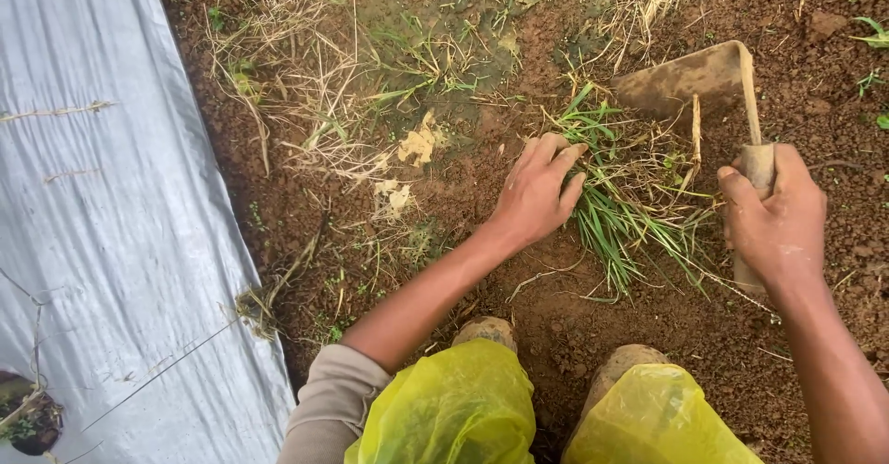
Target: The person uses a hand hoe to loosen the soil and remove weeds from the ground next to a plastic-covered garden bed. They gather the uprooted weeds by hand and walk along the bed to clear the area.
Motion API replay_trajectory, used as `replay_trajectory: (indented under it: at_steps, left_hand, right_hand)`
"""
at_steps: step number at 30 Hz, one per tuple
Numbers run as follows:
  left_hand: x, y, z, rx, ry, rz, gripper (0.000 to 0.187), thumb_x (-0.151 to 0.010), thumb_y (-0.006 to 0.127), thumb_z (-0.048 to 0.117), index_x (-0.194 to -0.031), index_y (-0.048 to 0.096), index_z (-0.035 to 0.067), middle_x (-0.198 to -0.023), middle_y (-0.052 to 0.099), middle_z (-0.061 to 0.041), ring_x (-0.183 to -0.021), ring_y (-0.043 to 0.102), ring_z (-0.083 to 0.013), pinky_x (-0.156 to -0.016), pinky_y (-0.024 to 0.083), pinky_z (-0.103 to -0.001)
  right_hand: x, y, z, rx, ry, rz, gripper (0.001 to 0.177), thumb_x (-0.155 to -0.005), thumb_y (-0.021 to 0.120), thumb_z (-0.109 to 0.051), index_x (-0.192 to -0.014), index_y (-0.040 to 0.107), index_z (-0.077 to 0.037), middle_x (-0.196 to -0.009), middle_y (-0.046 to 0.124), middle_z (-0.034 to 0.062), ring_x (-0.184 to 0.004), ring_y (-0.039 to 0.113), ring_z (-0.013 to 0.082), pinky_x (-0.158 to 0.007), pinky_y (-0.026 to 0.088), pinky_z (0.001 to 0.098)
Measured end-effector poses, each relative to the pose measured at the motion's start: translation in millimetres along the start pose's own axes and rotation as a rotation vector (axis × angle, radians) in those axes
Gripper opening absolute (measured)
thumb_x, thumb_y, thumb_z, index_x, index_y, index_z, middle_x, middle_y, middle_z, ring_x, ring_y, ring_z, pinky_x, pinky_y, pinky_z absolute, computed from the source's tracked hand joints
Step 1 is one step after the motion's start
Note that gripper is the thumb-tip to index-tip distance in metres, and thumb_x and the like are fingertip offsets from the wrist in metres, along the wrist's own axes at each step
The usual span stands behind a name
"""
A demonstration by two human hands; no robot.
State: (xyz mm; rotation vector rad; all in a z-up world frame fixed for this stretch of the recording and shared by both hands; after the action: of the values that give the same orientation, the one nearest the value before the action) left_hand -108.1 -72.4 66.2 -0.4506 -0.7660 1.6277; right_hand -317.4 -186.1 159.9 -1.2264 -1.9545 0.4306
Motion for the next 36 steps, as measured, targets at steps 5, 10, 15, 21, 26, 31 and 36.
replay_trajectory:
  at_steps: [5,10,15,21,26,31,36]
  left_hand:
    - [4,-12,-19,0.122,0.106,0.113,0.047,-0.096,0.055,0.013,-0.142,0.052,0.009,-0.110,0.049,-0.006,-0.098,0.048,-0.0172,-0.082,0.046,-0.032]
    - [-17,-55,-57,0.093,0.234,0.584,0.033,-0.089,0.056,-0.001,-0.121,0.059,-0.001,-0.090,0.049,-0.004,-0.082,0.046,-0.0161,-0.066,0.043,-0.025]
    - [-40,-94,-98,-0.741,0.072,0.099,0.054,-0.105,0.035,0.059,-0.151,0.040,0.032,-0.159,0.037,-0.005,-0.146,0.033,-0.0288,-0.123,0.014,-0.055]
    - [-51,-128,-138,-0.955,-0.123,0.139,0.059,-0.106,0.035,0.059,-0.148,0.045,0.020,-0.139,0.058,-0.009,-0.128,0.052,-0.0248,-0.110,0.037,-0.049]
    - [-53,-135,-159,-0.936,-0.254,0.082,0.062,-0.105,0.029,0.062,-0.134,0.052,0.012,-0.115,0.056,-0.005,-0.091,0.050,-0.0169,-0.081,0.046,-0.036]
    - [-46,-145,-152,-0.879,-0.382,-0.017,0.049,-0.108,0.027,0.058,-0.112,0.047,0.013,-0.079,0.054,-0.003,-0.060,0.050,-0.0129,-0.046,0.046,-0.027]
    - [-27,-104,-180,-0.660,-0.340,0.008,0.024,-0.106,0.033,0.024,-0.102,0.052,0.011,-0.066,0.063,-0.009,-0.055,0.068,-0.0242,-0.051,0.056,-0.043]
  right_hand:
    - [-6,-23,-11,0.183,-0.199,0.060,0.015,-0.120,0.061,-0.013,-0.114,0.051,-0.004,-0.080,0.050,0.0064,-0.064,0.041,0.0188,-0.054,0.036,0.0373]
    - [-27,-31,-16,0.064,-0.272,0.058,0.015,-0.122,0.055,-0.008,-0.121,0.042,-0.001,-0.082,0.032,0.0042,-0.058,0.033,0.0159,-0.047,0.031,0.0340]
    - [-69,-28,17,0.091,-0.391,0.021,0.019,-0.130,0.057,-0.015,-0.122,0.046,-0.002,-0.091,0.042,0.0073,-0.075,0.041,0.0203,-0.064,0.035,0.0346]
    - [-90,-9,-48,0.075,-0.418,-0.151,0.017,-0.119,0.056,-0.006,-0.116,0.041,-0.002,-0.078,0.032,0.0043,-0.055,0.033,0.0166,-0.044,0.032,0.0334]
    - [-100,27,-141,0.123,-0.447,-0.242,0.011,-0.121,0.057,-0.005,-0.116,0.049,-0.001,-0.082,0.051,0.0095,-0.058,0.050,0.0181,-0.047,0.047,0.0330]
    - [-110,88,-208,-0.082,-0.606,-0.280,0.013,-0.120,0.053,0.003,-0.112,0.045,-0.003,-0.083,0.051,0.0062,-0.052,0.049,0.0124,-0.040,0.044,0.0245]
    - [-90,154,-215,-0.400,-0.387,-0.390,0.014,-0.104,0.042,0.003,-0.114,0.042,-0.007,-0.068,0.048,-0.0008,-0.045,0.046,0.0075,-0.038,0.045,0.0187]
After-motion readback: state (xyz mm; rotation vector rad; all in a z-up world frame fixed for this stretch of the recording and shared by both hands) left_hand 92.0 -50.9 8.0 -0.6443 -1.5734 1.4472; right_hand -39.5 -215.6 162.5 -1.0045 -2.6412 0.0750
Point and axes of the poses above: each hand's wrist, its own x-axis away from the middle knuckle, its own y-axis out of the palm, z = x × y, the point moved 1 cm from there along -x, towards the middle knuckle
